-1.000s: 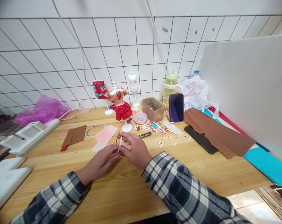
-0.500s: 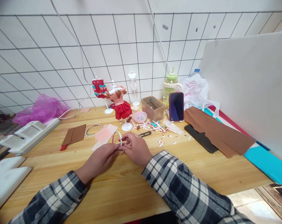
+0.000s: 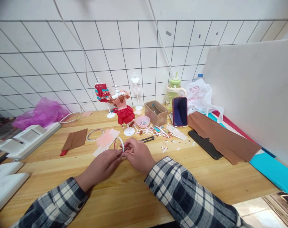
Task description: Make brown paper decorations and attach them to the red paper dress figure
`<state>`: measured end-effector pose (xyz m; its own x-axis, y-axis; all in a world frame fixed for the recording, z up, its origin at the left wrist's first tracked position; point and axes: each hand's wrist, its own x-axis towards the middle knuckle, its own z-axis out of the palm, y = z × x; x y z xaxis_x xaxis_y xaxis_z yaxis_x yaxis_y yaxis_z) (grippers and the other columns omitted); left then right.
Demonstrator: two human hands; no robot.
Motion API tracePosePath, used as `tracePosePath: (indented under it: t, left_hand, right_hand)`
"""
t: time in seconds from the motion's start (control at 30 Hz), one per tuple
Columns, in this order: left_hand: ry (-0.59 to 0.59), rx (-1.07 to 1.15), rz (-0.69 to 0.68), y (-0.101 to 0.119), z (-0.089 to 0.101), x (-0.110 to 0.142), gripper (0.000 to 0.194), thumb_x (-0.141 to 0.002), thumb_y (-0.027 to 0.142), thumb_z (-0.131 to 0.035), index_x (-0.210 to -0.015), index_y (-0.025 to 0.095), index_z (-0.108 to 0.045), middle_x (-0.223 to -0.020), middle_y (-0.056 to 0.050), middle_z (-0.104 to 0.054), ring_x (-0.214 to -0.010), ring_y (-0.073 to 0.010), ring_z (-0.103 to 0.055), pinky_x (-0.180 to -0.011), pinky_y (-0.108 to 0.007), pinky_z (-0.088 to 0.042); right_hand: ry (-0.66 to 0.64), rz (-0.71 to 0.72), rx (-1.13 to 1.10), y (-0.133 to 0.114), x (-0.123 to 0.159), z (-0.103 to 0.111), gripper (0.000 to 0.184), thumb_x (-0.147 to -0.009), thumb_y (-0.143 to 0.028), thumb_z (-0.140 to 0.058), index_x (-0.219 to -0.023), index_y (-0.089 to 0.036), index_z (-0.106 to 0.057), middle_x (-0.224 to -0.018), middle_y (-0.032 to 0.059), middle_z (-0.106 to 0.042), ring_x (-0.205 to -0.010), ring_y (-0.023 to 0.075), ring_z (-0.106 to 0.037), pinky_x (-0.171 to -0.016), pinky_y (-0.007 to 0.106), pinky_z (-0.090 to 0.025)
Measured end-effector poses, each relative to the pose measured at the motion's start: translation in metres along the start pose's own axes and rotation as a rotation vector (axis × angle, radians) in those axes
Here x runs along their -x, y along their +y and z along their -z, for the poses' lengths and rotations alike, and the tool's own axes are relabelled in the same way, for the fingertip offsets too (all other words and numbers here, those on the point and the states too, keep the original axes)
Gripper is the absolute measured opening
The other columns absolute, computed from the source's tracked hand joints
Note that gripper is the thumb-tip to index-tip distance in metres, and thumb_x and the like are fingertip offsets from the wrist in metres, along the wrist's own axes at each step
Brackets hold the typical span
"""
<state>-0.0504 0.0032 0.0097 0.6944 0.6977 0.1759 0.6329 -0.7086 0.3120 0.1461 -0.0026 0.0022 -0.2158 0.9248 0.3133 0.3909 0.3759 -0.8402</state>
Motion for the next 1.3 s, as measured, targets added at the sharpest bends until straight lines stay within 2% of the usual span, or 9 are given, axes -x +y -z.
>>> tracePosePath:
  t: [0.1, 0.2, 0.37, 0.47, 0.6, 0.77, 0.93, 1.17, 1.3]
  left_hand:
    - [-0.005, 0.03, 0.023, 0.0019, 0.0008, 0.001, 0.023, -0.095, 0.033, -0.043, -0.112, 0.024, -0.054, -0.096, -0.005, -0.067, -0.086, -0.0205, -0.06, -0.072, -0.03, -0.044]
    - [0.024, 0.002, 0.029, -0.0014, -0.0004, 0.0021, 0.021, -0.096, 0.03, -0.04, -0.106, 0.023, -0.057, -0.09, -0.005, -0.067, -0.082, -0.0197, -0.06, -0.071, -0.03, -0.043]
    - [0.047, 0.0, -0.078, -0.0078, -0.0031, 0.0012, 0.023, -0.095, 0.019, -0.038, -0.104, 0.023, -0.059, -0.097, -0.004, -0.068, -0.092, -0.019, -0.059, -0.089, -0.035, -0.041]
    - [0.052, 0.005, -0.088, -0.0059, -0.0026, 0.0005, 0.021, -0.095, 0.021, -0.04, -0.105, 0.022, -0.059, -0.103, -0.004, -0.068, -0.097, -0.019, -0.059, -0.099, -0.039, -0.037]
    - [0.034, -0.002, -0.08, -0.0028, -0.0021, 0.0015, 0.017, -0.093, 0.029, -0.046, -0.094, 0.021, -0.061, -0.089, -0.003, -0.068, -0.086, -0.0192, -0.06, -0.093, -0.038, -0.042]
    - [0.089, -0.008, -0.119, -0.0061, -0.0022, 0.002, 0.02, -0.095, 0.022, -0.042, -0.097, 0.021, -0.061, -0.092, -0.003, -0.069, -0.088, -0.0163, -0.061, -0.096, -0.036, -0.042]
    - [0.076, 0.006, -0.11, -0.0071, 0.0005, 0.0003, 0.02, -0.093, 0.024, -0.046, -0.109, 0.022, -0.059, -0.105, -0.005, -0.068, -0.099, -0.0192, -0.06, -0.096, -0.038, -0.042]
    - [0.085, 0.085, -0.072, -0.0028, 0.0016, -0.0008, 0.019, -0.094, 0.024, -0.045, -0.101, 0.02, -0.062, -0.102, -0.006, -0.067, -0.099, -0.0184, -0.059, -0.091, -0.033, -0.045]
    - [0.113, 0.117, -0.073, -0.0034, 0.0025, 0.0007, 0.021, -0.093, 0.023, -0.046, -0.109, 0.021, -0.059, -0.108, -0.006, -0.066, -0.104, -0.0181, -0.057, -0.093, -0.032, -0.044]
  right_hand:
    - [-0.011, 0.025, -0.053, -0.0028, 0.0008, 0.0004, 0.039, -0.077, -0.017, -0.066, -0.113, -0.025, -0.052, -0.103, 0.0007, -0.071, -0.098, 0.0182, -0.063, -0.085, 0.032, -0.046]
    - [-0.019, 0.095, 0.0, -0.0052, 0.0011, 0.0027, 0.046, -0.078, -0.022, -0.068, -0.121, -0.025, -0.051, -0.101, 0.0009, -0.072, -0.101, 0.0198, -0.062, -0.089, 0.035, -0.043]
    - [-0.025, 0.219, 0.013, -0.0024, 0.0007, 0.0044, 0.051, -0.08, -0.023, -0.066, -0.127, -0.022, -0.049, -0.108, 0.0049, -0.07, -0.103, 0.0213, -0.059, -0.089, 0.036, -0.042]
    - [-0.013, 0.231, 0.013, -0.0013, 0.0009, 0.0026, 0.051, -0.079, -0.02, -0.066, -0.127, -0.023, -0.049, -0.104, 0.0039, -0.07, -0.098, 0.0202, -0.059, -0.086, 0.034, -0.043]
    - [0.006, 0.212, 0.026, -0.0039, 0.0021, 0.0006, 0.053, -0.076, -0.019, -0.07, -0.126, -0.024, -0.051, -0.095, 0.0019, -0.069, -0.088, 0.019, -0.058, -0.08, 0.032, -0.044]
    - [-0.005, 0.196, -0.012, -0.0021, 0.0029, 0.0008, 0.06, -0.076, -0.024, -0.07, -0.131, -0.024, -0.047, -0.09, 0.0015, -0.066, -0.079, 0.0171, -0.056, -0.074, 0.03, -0.044]
    - [-0.017, 0.16, -0.097, 0.0022, 0.0027, -0.0003, 0.056, -0.081, -0.02, -0.064, -0.134, -0.025, -0.044, -0.087, -0.0002, -0.069, -0.084, 0.0166, -0.06, -0.08, 0.03, -0.044]
    - [-0.018, 0.256, 0.01, -0.0031, 0.0035, 0.0032, 0.049, -0.08, -0.027, -0.067, -0.127, -0.023, -0.051, -0.085, 0.0005, -0.073, -0.087, 0.02, -0.062, -0.086, 0.035, -0.042]
    - [-0.031, 0.223, -0.103, -0.0031, 0.0037, 0.0028, 0.04, -0.083, -0.026, -0.062, -0.123, -0.024, -0.055, -0.088, 0.0023, -0.073, -0.088, 0.0203, -0.062, -0.086, 0.036, -0.042]
